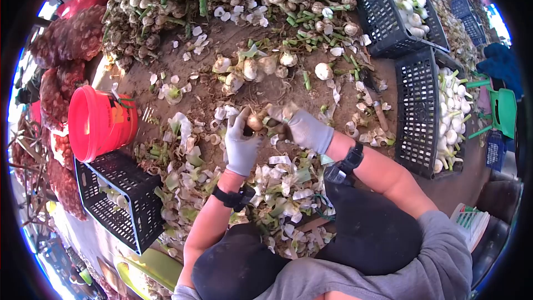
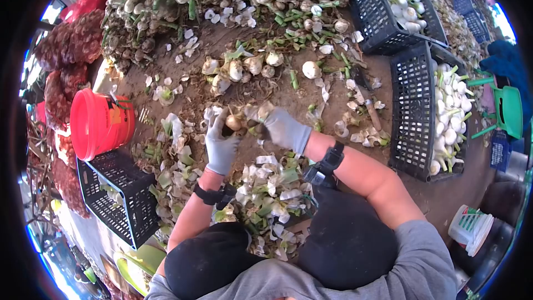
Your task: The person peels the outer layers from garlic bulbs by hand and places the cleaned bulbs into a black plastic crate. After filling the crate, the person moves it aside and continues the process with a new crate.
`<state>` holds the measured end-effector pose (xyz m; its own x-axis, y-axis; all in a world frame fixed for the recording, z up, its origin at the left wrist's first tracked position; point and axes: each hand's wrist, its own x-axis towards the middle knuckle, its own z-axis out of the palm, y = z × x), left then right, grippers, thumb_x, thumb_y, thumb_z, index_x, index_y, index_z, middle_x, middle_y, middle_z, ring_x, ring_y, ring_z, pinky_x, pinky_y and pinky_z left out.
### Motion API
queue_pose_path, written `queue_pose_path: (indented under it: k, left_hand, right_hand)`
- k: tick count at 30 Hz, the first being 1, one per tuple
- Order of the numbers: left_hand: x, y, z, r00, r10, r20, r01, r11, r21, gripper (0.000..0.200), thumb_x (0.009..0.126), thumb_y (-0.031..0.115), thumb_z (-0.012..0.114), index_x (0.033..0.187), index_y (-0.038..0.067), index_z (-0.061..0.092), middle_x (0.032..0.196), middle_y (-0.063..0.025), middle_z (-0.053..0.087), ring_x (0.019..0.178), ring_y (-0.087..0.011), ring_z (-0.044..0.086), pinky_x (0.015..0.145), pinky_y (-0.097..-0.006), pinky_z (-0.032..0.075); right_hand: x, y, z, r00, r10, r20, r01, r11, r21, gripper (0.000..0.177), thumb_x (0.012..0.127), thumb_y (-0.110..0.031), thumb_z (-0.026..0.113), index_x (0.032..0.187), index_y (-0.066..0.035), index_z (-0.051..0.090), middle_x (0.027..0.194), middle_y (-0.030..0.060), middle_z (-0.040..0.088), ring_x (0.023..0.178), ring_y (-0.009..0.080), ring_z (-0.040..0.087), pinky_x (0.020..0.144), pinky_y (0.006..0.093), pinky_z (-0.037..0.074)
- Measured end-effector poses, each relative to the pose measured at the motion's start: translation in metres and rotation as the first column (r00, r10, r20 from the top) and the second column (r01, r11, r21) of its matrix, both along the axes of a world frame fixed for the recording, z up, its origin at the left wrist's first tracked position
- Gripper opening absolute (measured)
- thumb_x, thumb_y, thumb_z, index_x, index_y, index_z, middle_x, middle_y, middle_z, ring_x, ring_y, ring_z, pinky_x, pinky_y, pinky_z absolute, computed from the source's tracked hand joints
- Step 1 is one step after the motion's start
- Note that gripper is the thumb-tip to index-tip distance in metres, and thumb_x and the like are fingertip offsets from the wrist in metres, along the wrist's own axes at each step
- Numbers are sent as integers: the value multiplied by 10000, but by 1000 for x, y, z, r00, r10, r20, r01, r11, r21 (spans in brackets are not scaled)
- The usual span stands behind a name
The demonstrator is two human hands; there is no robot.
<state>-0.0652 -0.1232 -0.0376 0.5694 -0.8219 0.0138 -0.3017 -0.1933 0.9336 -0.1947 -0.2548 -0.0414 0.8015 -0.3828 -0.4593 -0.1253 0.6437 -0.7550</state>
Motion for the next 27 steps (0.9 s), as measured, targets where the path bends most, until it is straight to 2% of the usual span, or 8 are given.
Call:
queue_pose_path:
  k: [2, 6, 8, 10, 12, 20, 26, 27]
  left_hand:
    - [-8, -1, -1, 1000, -15, 14, 14, 1000, 28, 567, 762, -97, 684, 1298, -16, 518, 1162, -57, 560, 1046, -146, 568, 921, -277, 481]
    - [-18, -5, 12, 916, 15, -401, -77, 987, -140, 508, 771, -74, 714, 1238, -11, 525, 1177, -66, 558, 1036, -136, 566, 922, -271, 476]
    - [-16, -2, 13, 953, 4, -302, -50, 988, -145, 473, 773, -78, 710, 1207, -9, 534, 1139, -66, 579, 1018, -129, 572, 916, -272, 478]
    - [-19, -7, 30, 971, 35, -236, -58, 994, -94, 454, 756, -95, 699, 1174, -7, 544, 1050, -57, 613, 965, -123, 589, 893, -277, 489]
    - [-21, -5, 26, 981, -1, -195, -22, 993, -112, 469, 740, -101, 695, 1174, -10, 545, 1054, -59, 617, 959, -123, 595, 881, -278, 494]
    - [-14, 1, 17, 997, -14, 79, 23, 993, -117, 465, 650, -124, 657, 1095, -5, 590, 999, -110, 657, 888, -161, 655, 805, -273, 529]
    - [-15, -1, 18, 994, 70, -86, -75, 995, -62, 375, 737, -54, 689, 1096, 10, 599, 962, -102, 671, 789, -194, 648, 738, -299, 537]
    - [-12, 0, 18, 873, -5, -488, -52, 993, -103, 324, 774, -1, 671, 1091, 11, 602, 952, -106, 672, 757, -194, 637, 697, -294, 527]
  right_hand:
    - [-3, 5, 0, 996, 82, -19, -78, 984, 158, 239, 951, -276, 611, 1100, -95, 657, 874, -38, 637, 725, 38, 543, 579, 220, 430]
    - [-5, -5, 3, 994, 103, 21, -96, 972, -213, 247, 956, -260, 598, 1158, -125, 637, 889, -34, 629, 747, 39, 540, 592, 225, 434]
    - [-7, -5, -19, 984, 149, 100, -101, 920, -379, 263, 959, -246, 593, 1178, -103, 616, 968, -20, 628, 814, 58, 561, 635, 245, 461]
    - [-5, -5, -10, 979, 126, 162, -85, 967, -241, 273, 963, -241, 589, 1188, -88, 599, 1036, -5, 623, 883, 81, 578, 690, 270, 484]
    - [-5, 7, 3, 984, 19, 180, -60, 972, 228, 277, 967, -246, 585, 1189, -80, 587, 1094, 11, 614, 954, 110, 591, 757, 301, 504]
    - [0, 16, -1, 933, -119, 338, 7, 949, 315, 256, 975, -252, 581, 1141, -59, 603, 1049, 16, 646, 958, 106, 596, 783, 299, 511]
    - [-10, 3, 1, 981, 32, 189, -42, 998, 48, 190, 951, -194, 610, 1061, -43, 648, 999, 20, 639, 900, 132, 598, 772, 300, 503]
    - [-12, -2, 6, 987, 69, 148, -68, 998, -14, 186, 944, -184, 617, 1056, -39, 653, 985, 23, 633, 885, 143, 598, 776, 304, 500]
